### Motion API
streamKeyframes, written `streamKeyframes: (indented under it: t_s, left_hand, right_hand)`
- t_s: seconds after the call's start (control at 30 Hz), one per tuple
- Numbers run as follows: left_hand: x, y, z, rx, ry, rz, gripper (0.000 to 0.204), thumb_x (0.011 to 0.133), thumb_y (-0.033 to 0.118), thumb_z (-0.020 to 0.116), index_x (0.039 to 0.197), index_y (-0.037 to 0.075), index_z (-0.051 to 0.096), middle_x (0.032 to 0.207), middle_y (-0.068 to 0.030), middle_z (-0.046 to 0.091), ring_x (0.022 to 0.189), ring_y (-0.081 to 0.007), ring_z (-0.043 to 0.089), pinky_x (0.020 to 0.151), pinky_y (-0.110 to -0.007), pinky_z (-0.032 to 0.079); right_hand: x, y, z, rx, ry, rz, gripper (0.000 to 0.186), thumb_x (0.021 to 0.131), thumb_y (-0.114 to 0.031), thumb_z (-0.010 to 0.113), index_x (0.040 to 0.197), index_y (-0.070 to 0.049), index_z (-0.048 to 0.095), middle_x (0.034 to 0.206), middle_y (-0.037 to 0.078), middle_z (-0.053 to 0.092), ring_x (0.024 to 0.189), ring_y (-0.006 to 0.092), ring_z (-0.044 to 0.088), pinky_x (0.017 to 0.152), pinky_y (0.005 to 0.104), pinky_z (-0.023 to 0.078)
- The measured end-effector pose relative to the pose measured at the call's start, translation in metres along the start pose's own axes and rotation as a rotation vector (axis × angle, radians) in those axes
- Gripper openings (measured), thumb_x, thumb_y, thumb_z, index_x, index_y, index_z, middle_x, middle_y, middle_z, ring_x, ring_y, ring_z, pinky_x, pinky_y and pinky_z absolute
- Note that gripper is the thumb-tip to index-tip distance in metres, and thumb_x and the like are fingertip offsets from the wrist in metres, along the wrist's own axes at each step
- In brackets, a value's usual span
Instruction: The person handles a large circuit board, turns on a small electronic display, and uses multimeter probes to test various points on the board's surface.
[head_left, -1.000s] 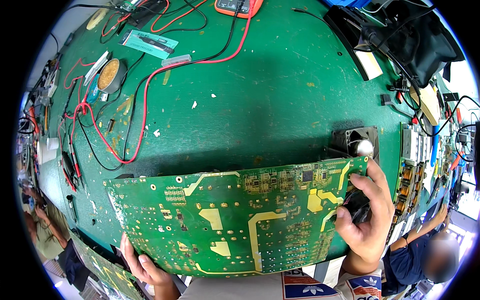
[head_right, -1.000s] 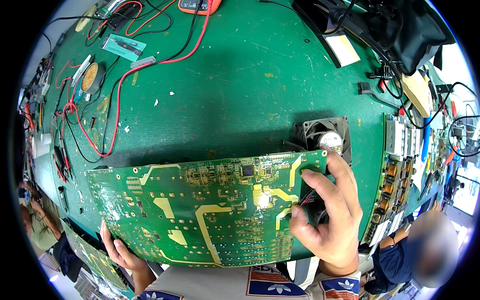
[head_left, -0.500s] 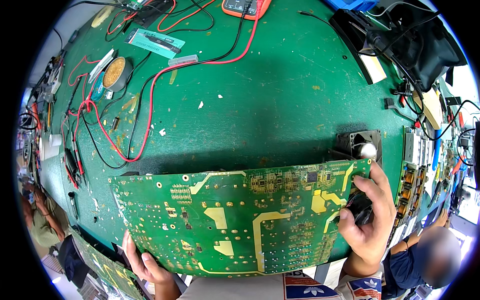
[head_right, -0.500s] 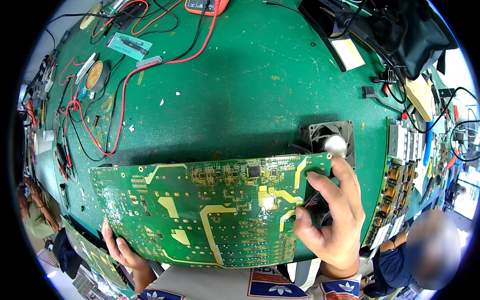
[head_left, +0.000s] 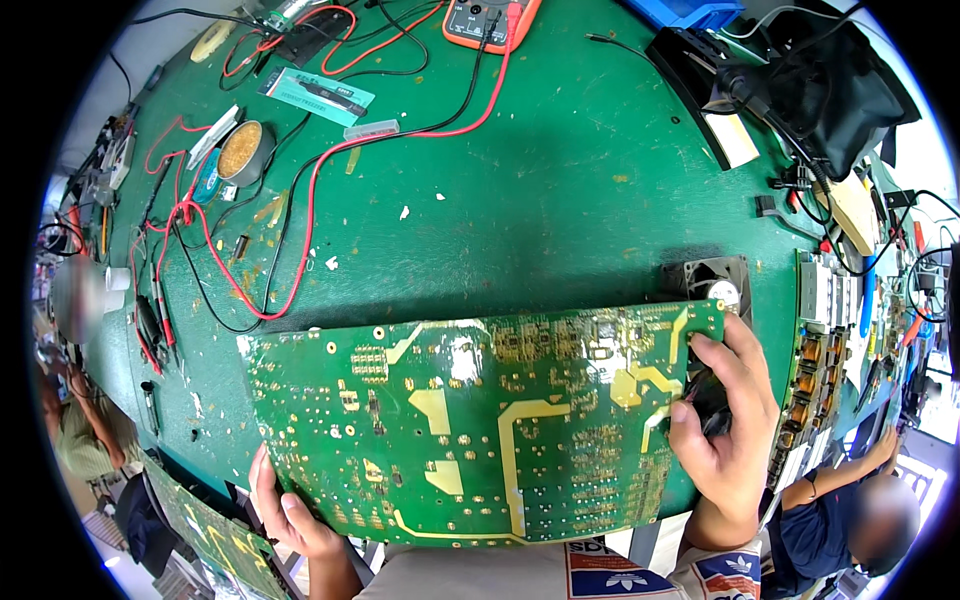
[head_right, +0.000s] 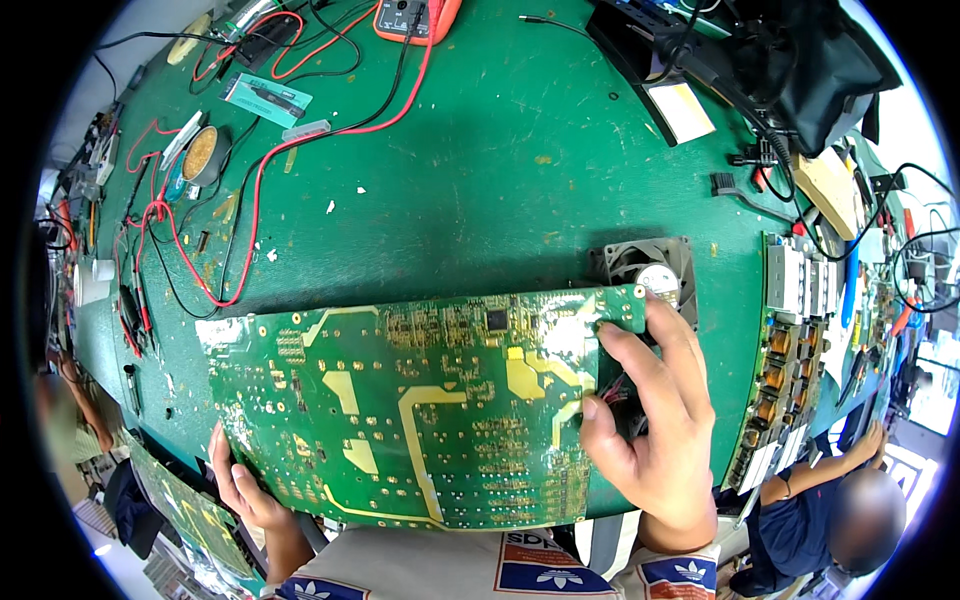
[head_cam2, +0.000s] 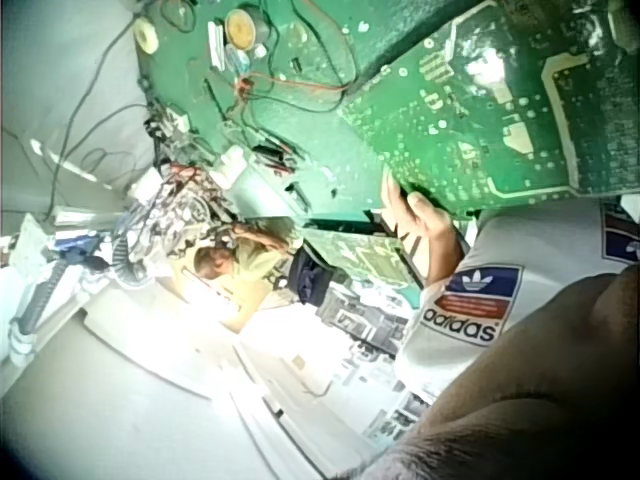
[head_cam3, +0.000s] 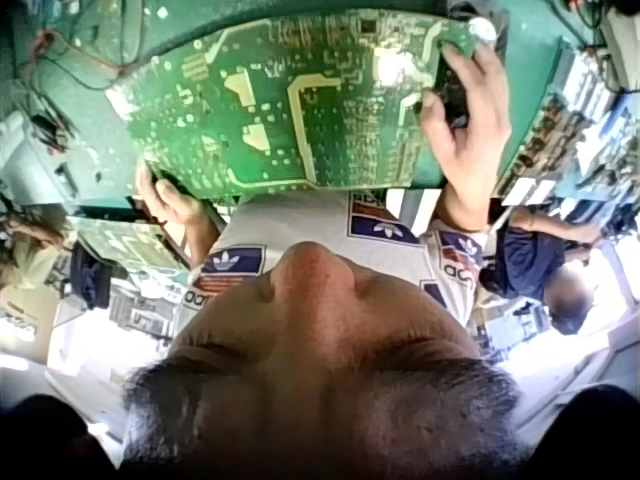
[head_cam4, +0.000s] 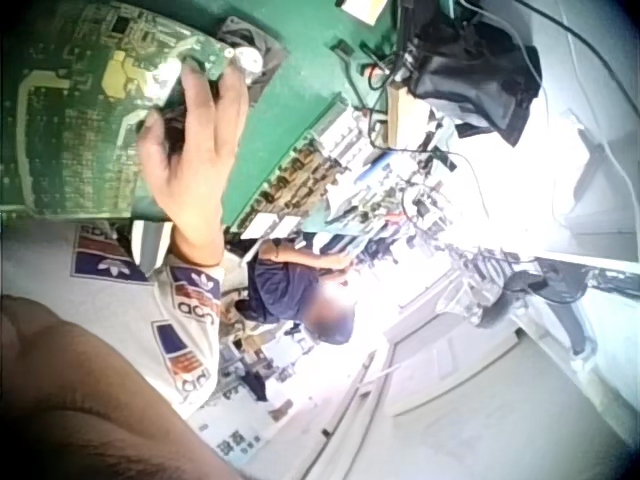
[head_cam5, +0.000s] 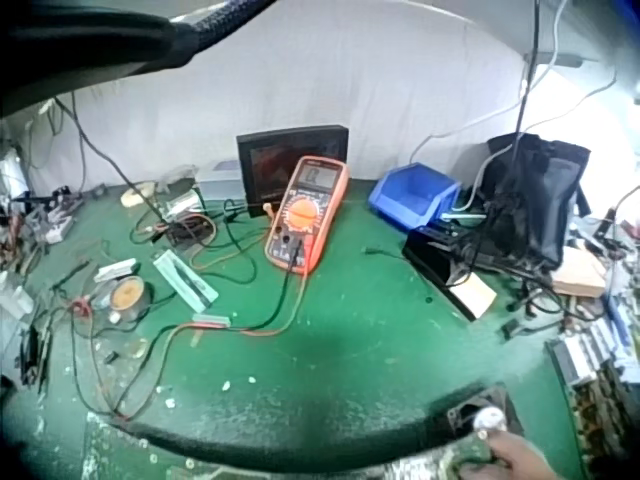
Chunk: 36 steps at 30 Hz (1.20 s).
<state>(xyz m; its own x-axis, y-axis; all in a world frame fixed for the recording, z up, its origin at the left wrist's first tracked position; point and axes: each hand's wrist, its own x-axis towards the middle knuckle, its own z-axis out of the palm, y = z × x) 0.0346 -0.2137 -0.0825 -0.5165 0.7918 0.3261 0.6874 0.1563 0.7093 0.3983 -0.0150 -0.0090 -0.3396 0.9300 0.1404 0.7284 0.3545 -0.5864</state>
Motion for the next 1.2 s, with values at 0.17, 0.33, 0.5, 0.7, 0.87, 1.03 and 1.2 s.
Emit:
streamKeyframes:
  t_s: [0.17,0.33,0.5,0.7,0.87,1.03,1.2]
  left_hand:
    - [0.004,-0.005,0.001,-0.049,-0.022,0.022,0.046,0.1,0.022,0.041,0.129,-0.012,0.052,0.132,-0.0279,0.056,0.123,-0.0374,0.054,0.108,-0.048,0.038]
    - [0.004,-0.004,0.001,-0.064,-0.019,-0.005,0.044,0.1,0.019,0.042,0.127,-0.014,0.054,0.133,-0.0261,0.056,0.125,-0.0349,0.053,0.109,-0.044,0.037]
    - [0.005,0.004,-0.008,-0.175,-0.059,-0.059,0.046,0.1,0.014,0.044,0.14,-0.008,0.046,0.142,-0.0255,0.051,0.131,-0.0313,0.05,0.113,-0.042,0.033]
    - [-0.009,-0.002,-0.037,-0.374,-0.135,-0.181,0.048,0.098,0.014,0.055,0.141,-0.006,0.047,0.138,-0.0204,0.056,0.129,-0.0275,0.053,0.112,-0.039,0.035]
    - [-0.001,0.035,-0.049,-0.168,-0.014,0.118,0.038,0.087,0.007,0.064,0.124,-0.004,0.061,0.127,-0.0188,0.061,0.12,-0.0298,0.057,0.105,-0.039,0.041]
    - [0.033,0.123,-0.032,-0.186,-0.224,0.43,0.035,0.086,0.008,0.066,0.119,-0.003,0.063,0.118,-0.02,0.066,0.111,-0.0317,0.064,0.099,-0.038,0.047]
    - [0.087,0.179,0.013,-0.158,-0.254,0.594,0.042,0.087,0.015,0.07,0.124,-0.003,0.06,0.113,-0.0212,0.066,0.103,-0.0352,0.066,0.091,-0.041,0.051]
  right_hand:
    - [-0.001,-0.001,-0.002,-0.024,0.014,-0.076,0.049,0.078,-0.006,0.07,0.125,0.001,0.061,0.134,0.029,0.052,0.121,0.0482,0.053,0.103,0.0494,0.043]
    - [0.0,0.007,0.001,0.034,0.096,-0.181,0.049,0.086,-0.006,0.066,0.132,0.003,0.051,0.128,0.029,0.056,0.121,0.046,0.054,0.104,0.0479,0.042]
    - [0.002,0.018,-0.005,0.148,0.181,-0.184,0.039,0.093,-0.005,0.054,0.131,0.004,0.05,0.123,0.026,0.059,0.115,0.0444,0.057,0.101,0.0464,0.044]
    - [0.006,0.011,-0.024,0.32,0.026,-0.087,0.035,0.092,-0.009,0.058,0.126,0.001,0.055,0.113,0.023,0.064,0.103,0.0399,0.063,0.091,0.0419,0.049]
    - [0.002,0.005,-0.021,0.183,0.101,-0.273,0.037,0.089,-0.011,0.065,0.123,0.001,0.058,0.118,0.023,0.064,0.109,0.0396,0.063,0.095,0.041,0.049]
    - [-0.003,0.006,-0.018,0.106,0.169,-0.275,0.036,0.087,-0.012,0.068,0.118,0.002,0.06,0.12,0.023,0.064,0.113,0.0401,0.062,0.099,0.0415,0.048]
    - [-0.003,0.001,-0.018,0.102,0.172,-0.298,0.035,0.086,-0.013,0.068,0.118,0.003,0.061,0.124,0.027,0.062,0.118,0.0429,0.059,0.101,0.0416,0.046]
